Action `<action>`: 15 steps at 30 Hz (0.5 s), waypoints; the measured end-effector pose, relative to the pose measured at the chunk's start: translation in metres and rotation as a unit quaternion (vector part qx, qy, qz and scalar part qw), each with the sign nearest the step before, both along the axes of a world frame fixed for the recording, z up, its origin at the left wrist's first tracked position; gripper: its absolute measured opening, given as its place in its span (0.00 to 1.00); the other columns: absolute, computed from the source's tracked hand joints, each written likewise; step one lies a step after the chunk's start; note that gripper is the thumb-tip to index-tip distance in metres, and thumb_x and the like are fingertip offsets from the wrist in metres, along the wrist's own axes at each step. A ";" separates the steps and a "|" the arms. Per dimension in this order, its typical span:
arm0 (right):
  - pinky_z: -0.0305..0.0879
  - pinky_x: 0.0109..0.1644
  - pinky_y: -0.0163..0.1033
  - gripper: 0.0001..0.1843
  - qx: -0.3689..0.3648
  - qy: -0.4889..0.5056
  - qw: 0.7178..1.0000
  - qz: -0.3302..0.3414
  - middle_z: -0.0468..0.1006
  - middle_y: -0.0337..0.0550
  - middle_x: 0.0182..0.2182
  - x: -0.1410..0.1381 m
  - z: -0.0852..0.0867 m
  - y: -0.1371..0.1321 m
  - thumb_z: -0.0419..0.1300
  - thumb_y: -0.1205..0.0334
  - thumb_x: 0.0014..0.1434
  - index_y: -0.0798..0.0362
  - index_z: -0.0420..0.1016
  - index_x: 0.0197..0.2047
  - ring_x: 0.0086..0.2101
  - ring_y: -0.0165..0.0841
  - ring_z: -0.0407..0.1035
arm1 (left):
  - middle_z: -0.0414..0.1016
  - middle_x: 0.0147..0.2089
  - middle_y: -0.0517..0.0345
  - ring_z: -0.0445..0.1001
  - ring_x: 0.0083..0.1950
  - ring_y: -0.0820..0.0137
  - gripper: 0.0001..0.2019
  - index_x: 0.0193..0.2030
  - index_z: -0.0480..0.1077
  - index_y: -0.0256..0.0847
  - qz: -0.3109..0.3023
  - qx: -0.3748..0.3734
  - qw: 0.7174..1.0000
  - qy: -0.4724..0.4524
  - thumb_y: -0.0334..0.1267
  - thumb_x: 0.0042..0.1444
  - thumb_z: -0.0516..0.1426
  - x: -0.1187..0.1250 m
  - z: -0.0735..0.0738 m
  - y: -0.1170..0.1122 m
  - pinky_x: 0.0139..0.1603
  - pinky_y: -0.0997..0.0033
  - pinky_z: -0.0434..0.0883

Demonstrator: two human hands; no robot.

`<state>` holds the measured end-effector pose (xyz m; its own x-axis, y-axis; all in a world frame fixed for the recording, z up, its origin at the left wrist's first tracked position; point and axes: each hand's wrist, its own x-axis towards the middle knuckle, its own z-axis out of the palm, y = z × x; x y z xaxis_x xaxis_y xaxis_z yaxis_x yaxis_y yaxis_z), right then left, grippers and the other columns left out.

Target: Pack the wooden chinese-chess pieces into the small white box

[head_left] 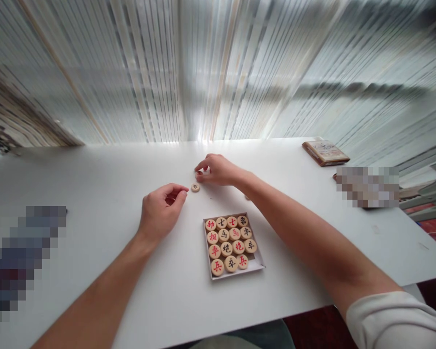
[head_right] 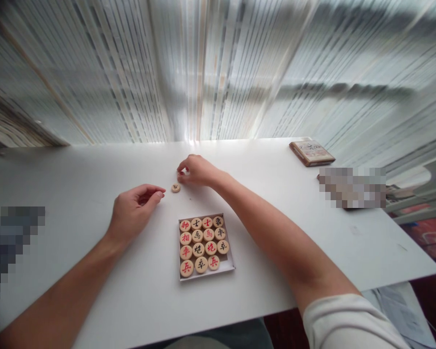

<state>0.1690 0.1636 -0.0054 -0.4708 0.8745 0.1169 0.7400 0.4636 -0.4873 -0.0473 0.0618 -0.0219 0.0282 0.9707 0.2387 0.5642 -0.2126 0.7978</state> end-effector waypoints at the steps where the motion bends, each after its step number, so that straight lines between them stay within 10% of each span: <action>1: 0.68 0.47 0.41 0.11 0.004 0.003 1.000 0.000 0.84 0.52 0.45 -0.001 -0.002 0.000 0.72 0.64 0.64 0.57 0.88 0.50 0.41 0.38 0.76 | 0.88 0.38 0.58 0.82 0.37 0.65 0.09 0.41 0.84 0.43 -0.001 0.000 1.000 0.000 0.43 0.63 0.63 0.000 0.000 0.000 0.41 0.68 0.75; 11: 0.67 0.39 0.38 0.08 0.057 0.119 0.989 -0.072 0.83 0.42 0.33 0.028 0.004 -0.053 0.69 0.61 0.67 0.56 0.77 0.44 0.32 0.32 0.72 | 0.87 0.38 0.56 0.81 0.37 0.65 0.09 0.40 0.84 0.42 -0.020 0.000 0.999 -0.027 0.43 0.62 0.64 0.005 0.000 -0.006 0.41 0.68 0.74; 15: 0.73 0.35 0.39 0.15 -0.038 0.289 0.955 -0.051 0.82 0.39 0.30 0.038 0.004 -0.095 0.74 0.52 0.62 0.53 0.79 0.43 0.29 0.32 0.76 | 0.88 0.39 0.54 0.82 0.38 0.65 0.11 0.41 0.84 0.40 -0.053 -0.015 0.996 -0.070 0.45 0.63 0.64 0.013 0.002 -0.015 0.42 0.68 0.76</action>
